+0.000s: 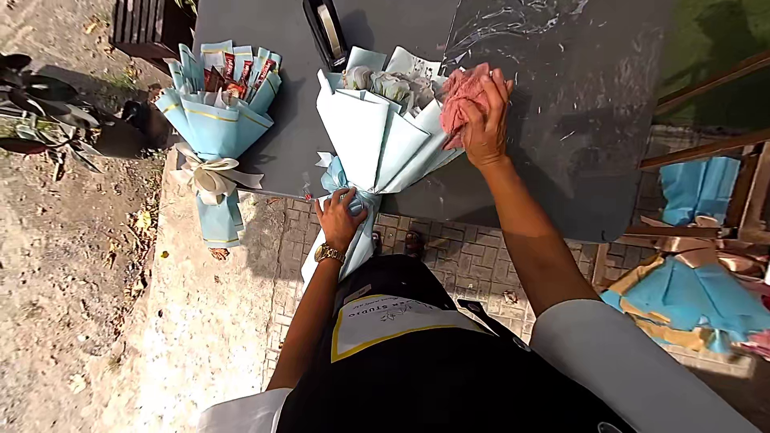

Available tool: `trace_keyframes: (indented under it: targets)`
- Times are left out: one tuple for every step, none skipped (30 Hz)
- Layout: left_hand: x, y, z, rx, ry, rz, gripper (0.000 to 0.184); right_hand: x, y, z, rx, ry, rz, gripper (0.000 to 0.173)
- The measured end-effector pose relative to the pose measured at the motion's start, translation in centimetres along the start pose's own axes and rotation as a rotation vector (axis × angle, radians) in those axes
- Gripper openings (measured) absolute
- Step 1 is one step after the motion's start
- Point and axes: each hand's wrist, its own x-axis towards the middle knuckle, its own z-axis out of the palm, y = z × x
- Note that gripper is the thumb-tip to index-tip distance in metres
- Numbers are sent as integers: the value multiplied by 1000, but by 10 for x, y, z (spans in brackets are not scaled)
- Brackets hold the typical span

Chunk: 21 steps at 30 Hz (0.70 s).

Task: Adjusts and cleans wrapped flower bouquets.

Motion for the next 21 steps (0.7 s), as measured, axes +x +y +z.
trace_keyframes:
  targets:
    - [0, 1, 0, 5, 1, -6, 58, 6, -4, -9, -30, 148, 174, 27]
    - [-1, 1, 1, 9, 10, -7, 58, 13, -16, -18, -46, 326, 364, 32]
    - [-1, 2, 1, 16, 15, -11, 58, 19, -34, -29, -25, 501, 571, 40]
    - [-2, 4, 0, 23, 12, -19, 58, 22, -56, -38, 43, 666, 780, 48]
    - [-1, 5, -1, 27, 4, -29, 58, 22, -81, -44, 165, 789, 1005, 53]
    - [-1, 7, -3, 28, -7, -43, 59, 20, -108, -47, 322, 864, 1231, 55]
    - [0, 9, -5, 29, -22, -59, 59, 11, -131, -42, 464, 895, 1422, 53]
    - [1, 11, -8, 34, -35, -72, 58, 0, -150, -33, 575, 870, 1583, 52]
    - [1, 14, -10, 33, -44, -79, 58, -11, -168, -20, 667, 788, 1710, 54]
    - [-1, 17, -13, 21, -50, -75, 57, -18, -184, -5, 746, 679, 1828, 54]
    - [-4, 19, -17, 4, -53, -63, 56, -20, -197, 11, 824, 582, 1926, 54]
    - [-6, 20, -19, -10, -50, -57, 54, -16, -206, 25, 907, 516, 2006, 52]
    - [-8, 20, -19, -20, -45, -54, 54, -10, -211, 39, 978, 495, 2075, 48]
    - [-9, 19, -18, -20, -30, -44, 54, 0, -211, 50, 1029, 509, 2140, 43]
    - [-12, 19, -18, -9, -23, -27, 55, 12, -206, 56, 1061, 534, 2195, 40]
    - [-14, 19, -17, -4, -16, -18, 55, 22, -199, 57, 1089, 558, 2246, 41]
    - [-14, 18, -17, 0, -13, -19, 55, 29, -188, 55, 1116, 565, 2290, 47]
    - [-13, 17, -15, 3, -13, -23, 54, 35, -178, 52, 1132, 559, 2324, 52]
    - [-12, 16, -13, 8, -12, -24, 54, 40, -167, 48, 1134, 552, 2338, 56]
    - [-10, 15, -11, 11, -12, -27, 54, 44, -156, 44, 1136, 572, 2333, 57]
    - [-9, 15, -9, 13, -13, -34, 54, 48, -144, 41, 1130, 597, 2313, 57]
